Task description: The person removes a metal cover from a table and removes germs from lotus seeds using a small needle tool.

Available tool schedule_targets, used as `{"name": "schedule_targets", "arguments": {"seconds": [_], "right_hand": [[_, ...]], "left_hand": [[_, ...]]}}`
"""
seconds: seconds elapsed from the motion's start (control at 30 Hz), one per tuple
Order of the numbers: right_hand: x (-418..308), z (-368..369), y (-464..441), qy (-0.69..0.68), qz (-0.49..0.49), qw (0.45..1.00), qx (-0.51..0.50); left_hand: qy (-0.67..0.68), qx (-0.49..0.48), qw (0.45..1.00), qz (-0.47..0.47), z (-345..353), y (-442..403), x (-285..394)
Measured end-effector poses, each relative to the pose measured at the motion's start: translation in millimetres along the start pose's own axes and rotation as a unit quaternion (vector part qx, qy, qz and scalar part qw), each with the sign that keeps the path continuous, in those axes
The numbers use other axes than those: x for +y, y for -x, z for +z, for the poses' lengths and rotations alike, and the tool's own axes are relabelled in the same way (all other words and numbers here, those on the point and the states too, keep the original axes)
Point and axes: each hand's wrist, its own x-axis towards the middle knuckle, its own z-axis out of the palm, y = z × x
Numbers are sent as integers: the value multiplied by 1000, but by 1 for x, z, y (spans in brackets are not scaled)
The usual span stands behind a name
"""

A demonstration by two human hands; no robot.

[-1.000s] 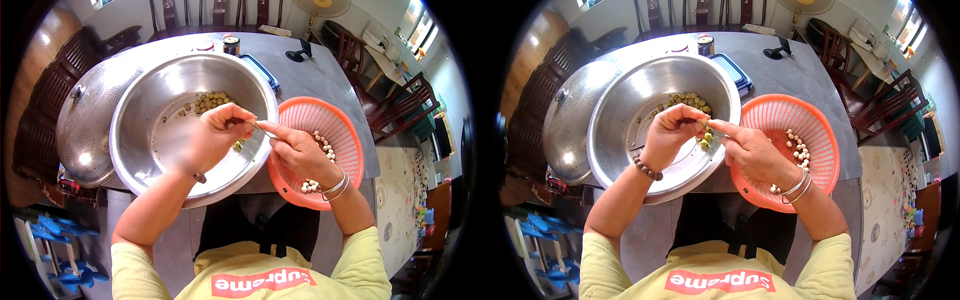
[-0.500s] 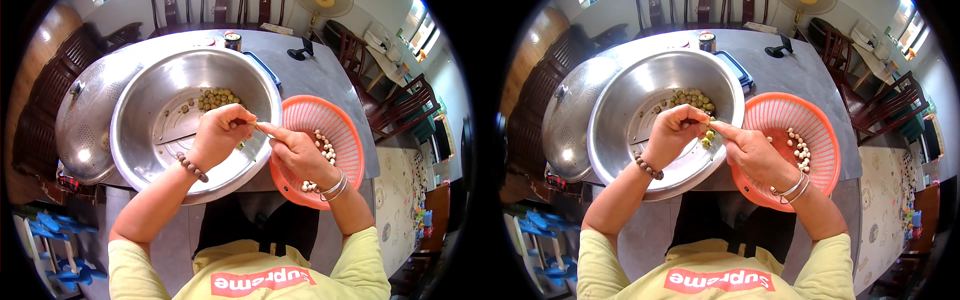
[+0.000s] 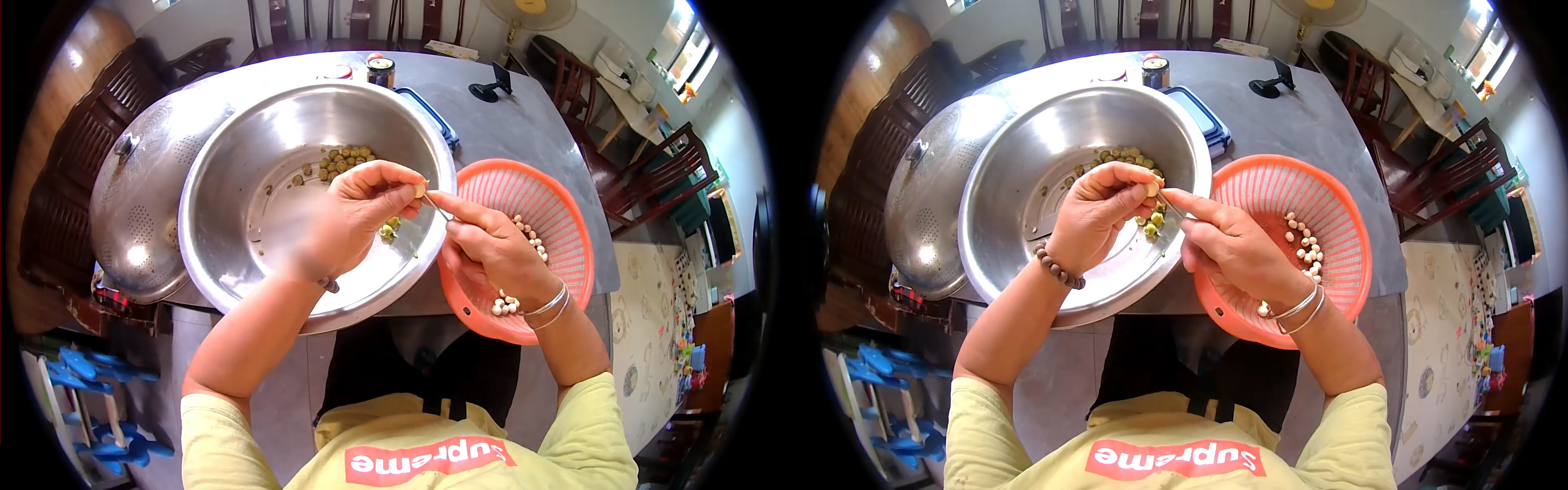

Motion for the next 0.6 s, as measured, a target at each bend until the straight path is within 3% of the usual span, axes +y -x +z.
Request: {"name": "schedule_targets", "arguments": {"seconds": [0.6], "right_hand": [[9, 2, 3, 158, -58, 985, 33]], "left_hand": [[-108, -17, 994, -30, 2, -1, 4]]}}
